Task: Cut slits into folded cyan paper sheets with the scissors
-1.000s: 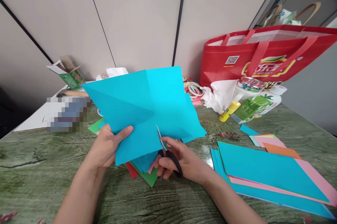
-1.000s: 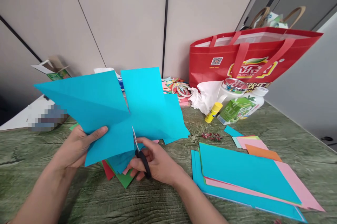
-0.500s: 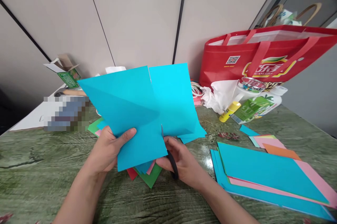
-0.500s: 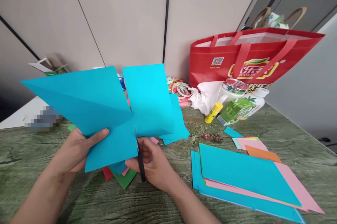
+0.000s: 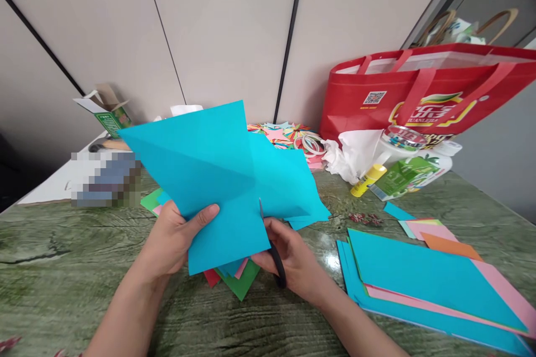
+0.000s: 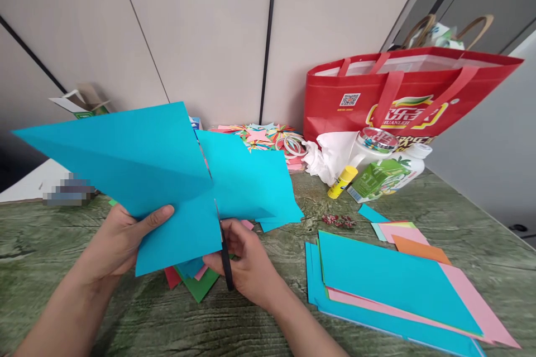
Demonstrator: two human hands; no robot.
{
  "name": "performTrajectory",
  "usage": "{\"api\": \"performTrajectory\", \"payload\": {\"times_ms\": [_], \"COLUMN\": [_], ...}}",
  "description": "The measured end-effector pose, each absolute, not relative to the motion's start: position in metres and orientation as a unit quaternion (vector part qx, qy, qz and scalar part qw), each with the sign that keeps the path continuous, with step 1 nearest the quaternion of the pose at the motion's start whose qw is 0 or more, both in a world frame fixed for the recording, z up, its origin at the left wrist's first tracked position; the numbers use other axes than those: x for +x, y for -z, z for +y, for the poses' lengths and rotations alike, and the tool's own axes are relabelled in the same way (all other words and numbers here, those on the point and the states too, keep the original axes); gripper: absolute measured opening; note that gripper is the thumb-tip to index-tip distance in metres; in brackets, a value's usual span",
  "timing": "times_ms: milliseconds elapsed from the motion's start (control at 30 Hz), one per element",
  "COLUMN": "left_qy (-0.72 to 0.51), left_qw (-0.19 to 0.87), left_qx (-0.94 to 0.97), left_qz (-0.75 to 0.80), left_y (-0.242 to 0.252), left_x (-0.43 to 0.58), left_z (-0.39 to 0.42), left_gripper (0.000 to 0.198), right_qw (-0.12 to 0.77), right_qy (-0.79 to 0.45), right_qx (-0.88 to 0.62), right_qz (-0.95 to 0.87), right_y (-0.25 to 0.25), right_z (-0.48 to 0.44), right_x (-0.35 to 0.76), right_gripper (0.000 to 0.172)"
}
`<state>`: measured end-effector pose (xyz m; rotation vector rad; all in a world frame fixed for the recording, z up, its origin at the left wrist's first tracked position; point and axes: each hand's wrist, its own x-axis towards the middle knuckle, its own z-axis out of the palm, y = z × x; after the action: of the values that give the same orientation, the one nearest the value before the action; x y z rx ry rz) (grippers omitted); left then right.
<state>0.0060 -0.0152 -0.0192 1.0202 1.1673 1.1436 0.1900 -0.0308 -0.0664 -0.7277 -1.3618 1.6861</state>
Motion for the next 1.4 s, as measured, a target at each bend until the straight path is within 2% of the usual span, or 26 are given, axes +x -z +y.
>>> {"api": "performTrajectory", "payload": {"times_ms": [600, 867, 1400], "left_qy": [-0.482, -0.478, -0.484], "left_qw": [0.558, 0.546, 0.551], "left_qx": [0.446, 0.444, 0.442], "left_qz": [0.508, 0.526, 0.516], "left_y": [0.02, 0.0198, 0.0212], "left_x": [0.0027, 0.0033, 0.0029], "left_z": [-0.0163, -0.0164, -0.016], "left_gripper": [0.06, 0.07, 0.06], "right_qw": [0.414, 0.42, 0.424], "right_qy": [-0.678, -0.681, -0.697], "right_qx": [-0.277, -0.267, -0.278], "right_qz": [-0.54, -0.537, -0.506], "right_y": [0.0704, 0.0688, 0.0721], "right_z": [-0.0331, -0.0327, -0.0327], "right_x": [0.1914, 0.1906, 0.1893], "right_gripper": [0.022, 0.021, 0.021]}}
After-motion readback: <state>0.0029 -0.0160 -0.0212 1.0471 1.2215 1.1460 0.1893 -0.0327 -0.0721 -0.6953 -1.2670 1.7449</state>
